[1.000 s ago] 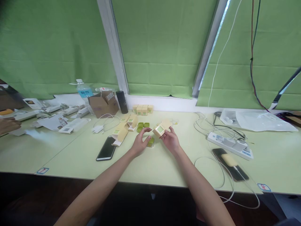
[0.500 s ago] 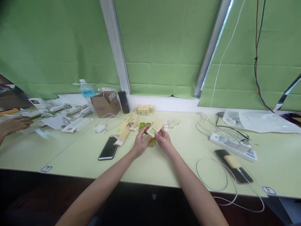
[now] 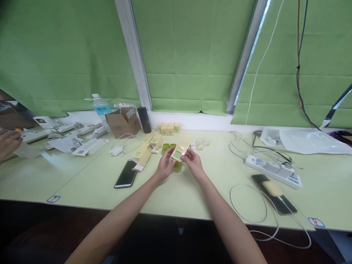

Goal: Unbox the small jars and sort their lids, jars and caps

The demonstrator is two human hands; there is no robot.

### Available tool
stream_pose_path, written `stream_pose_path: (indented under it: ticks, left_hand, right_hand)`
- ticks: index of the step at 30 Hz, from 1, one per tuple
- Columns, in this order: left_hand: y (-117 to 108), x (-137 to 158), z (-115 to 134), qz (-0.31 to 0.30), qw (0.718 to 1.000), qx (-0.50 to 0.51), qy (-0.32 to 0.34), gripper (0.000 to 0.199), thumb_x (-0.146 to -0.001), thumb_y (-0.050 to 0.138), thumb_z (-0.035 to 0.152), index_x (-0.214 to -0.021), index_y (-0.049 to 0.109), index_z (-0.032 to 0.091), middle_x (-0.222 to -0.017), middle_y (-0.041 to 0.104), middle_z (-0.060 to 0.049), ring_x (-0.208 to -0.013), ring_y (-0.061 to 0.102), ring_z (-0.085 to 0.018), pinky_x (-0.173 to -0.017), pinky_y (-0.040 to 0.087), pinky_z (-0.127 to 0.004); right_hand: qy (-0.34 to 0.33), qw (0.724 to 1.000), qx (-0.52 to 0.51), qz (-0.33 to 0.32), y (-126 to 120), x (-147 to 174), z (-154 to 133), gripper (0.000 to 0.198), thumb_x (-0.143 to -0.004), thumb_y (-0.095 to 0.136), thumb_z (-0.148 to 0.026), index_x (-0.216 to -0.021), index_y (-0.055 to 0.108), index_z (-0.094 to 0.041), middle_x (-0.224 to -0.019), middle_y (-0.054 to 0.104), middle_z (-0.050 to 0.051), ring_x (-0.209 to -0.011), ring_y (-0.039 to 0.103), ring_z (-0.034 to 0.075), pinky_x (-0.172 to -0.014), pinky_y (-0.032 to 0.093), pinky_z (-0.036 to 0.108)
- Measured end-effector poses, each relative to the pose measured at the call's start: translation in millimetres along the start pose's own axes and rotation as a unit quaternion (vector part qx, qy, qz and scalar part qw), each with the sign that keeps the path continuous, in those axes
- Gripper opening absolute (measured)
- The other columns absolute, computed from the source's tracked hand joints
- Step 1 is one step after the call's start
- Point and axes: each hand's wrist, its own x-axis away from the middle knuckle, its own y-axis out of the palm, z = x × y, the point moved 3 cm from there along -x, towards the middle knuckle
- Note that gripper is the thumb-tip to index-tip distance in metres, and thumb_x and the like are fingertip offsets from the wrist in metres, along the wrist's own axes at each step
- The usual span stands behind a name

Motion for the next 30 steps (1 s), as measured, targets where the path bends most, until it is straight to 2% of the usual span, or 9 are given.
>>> stream_pose_path:
  ticks: [6,13,19,22,25,30]
  left_hand:
    - [-1.1,-2.0,-1.2,-0.006,0.999,0.033,-0.022,0.057,-0.086,0.066,0.054,-0.129,0.045,0.023,-0.125,0.059,-0.012,-0.119,0.058,-0.028,-0.100,0.046,-0.041]
    - [-0.5,-2.0,-1.1,-0.008,0.998,0.050,-0.043,0.048,-0.084,0.066,0.040,-0.122,0.043,0.023,-0.113,0.058,-0.008,-0.105,0.059,-0.023,-0.091,0.048,-0.036]
    - [2.4,0.2,-1.9,-0.009,0.998,0.045,-0.030,0.049,-0.078,0.066,0.027,-0.122,0.044,0.025,-0.118,0.057,-0.007,-0.112,0.056,-0.024,-0.096,0.046,-0.037]
    - [2.3,1.1,-0.8,-0.028,0.999,0.036,-0.022,0.050,-0.084,0.065,0.034,-0.128,0.043,0.025,-0.123,0.057,-0.009,-0.115,0.056,-0.025,-0.097,0.045,-0.038]
    - [1.6,1.0,-0.7,-0.019,0.999,0.028,-0.024,0.049,-0.090,0.063,0.045,-0.130,0.043,0.024,-0.124,0.059,-0.010,-0.116,0.057,-0.026,-0.097,0.045,-0.038]
    - [2.8,-0.1,-3.4,-0.010,0.998,0.034,-0.049,0.054,-0.089,0.067,0.053,-0.129,0.044,0.024,-0.121,0.062,-0.011,-0.115,0.060,-0.026,-0.096,0.046,-0.038]
  right_hand:
    - [-0.009,1.000,0.018,-0.004,1.2,0.0,-3.5,0.054,-0.066,0.089,-0.050,-0.109,0.069,-0.024,-0.104,0.077,0.006,-0.096,0.070,0.023,-0.092,0.057,0.041]
    - [-0.017,0.999,0.042,-0.008,6.8,3.5,-6.2,0.057,-0.066,0.089,-0.051,-0.112,0.067,-0.025,-0.103,0.076,0.006,-0.096,0.070,0.024,-0.093,0.059,0.043]
    - [-0.005,1.000,-0.001,0.025,2.7,2.2,-4.5,0.057,-0.071,0.086,-0.055,-0.114,0.067,-0.023,-0.106,0.076,0.009,-0.101,0.071,0.028,-0.089,0.060,0.045]
    - [0.005,1.000,-0.015,0.026,0.1,0.9,-3.5,0.057,-0.068,0.088,-0.053,-0.111,0.068,-0.023,-0.104,0.077,0.008,-0.100,0.072,0.028,-0.088,0.060,0.045]
    - [0.008,0.999,-0.023,0.021,-0.2,0.8,-3.0,0.056,-0.066,0.089,-0.053,-0.109,0.068,-0.024,-0.103,0.077,0.008,-0.101,0.072,0.028,-0.089,0.060,0.044]
    - [0.011,0.999,-0.023,0.028,0.2,1.8,-1.5,0.056,-0.066,0.089,-0.053,-0.108,0.067,-0.023,-0.102,0.078,0.008,-0.099,0.073,0.028,-0.090,0.059,0.045]
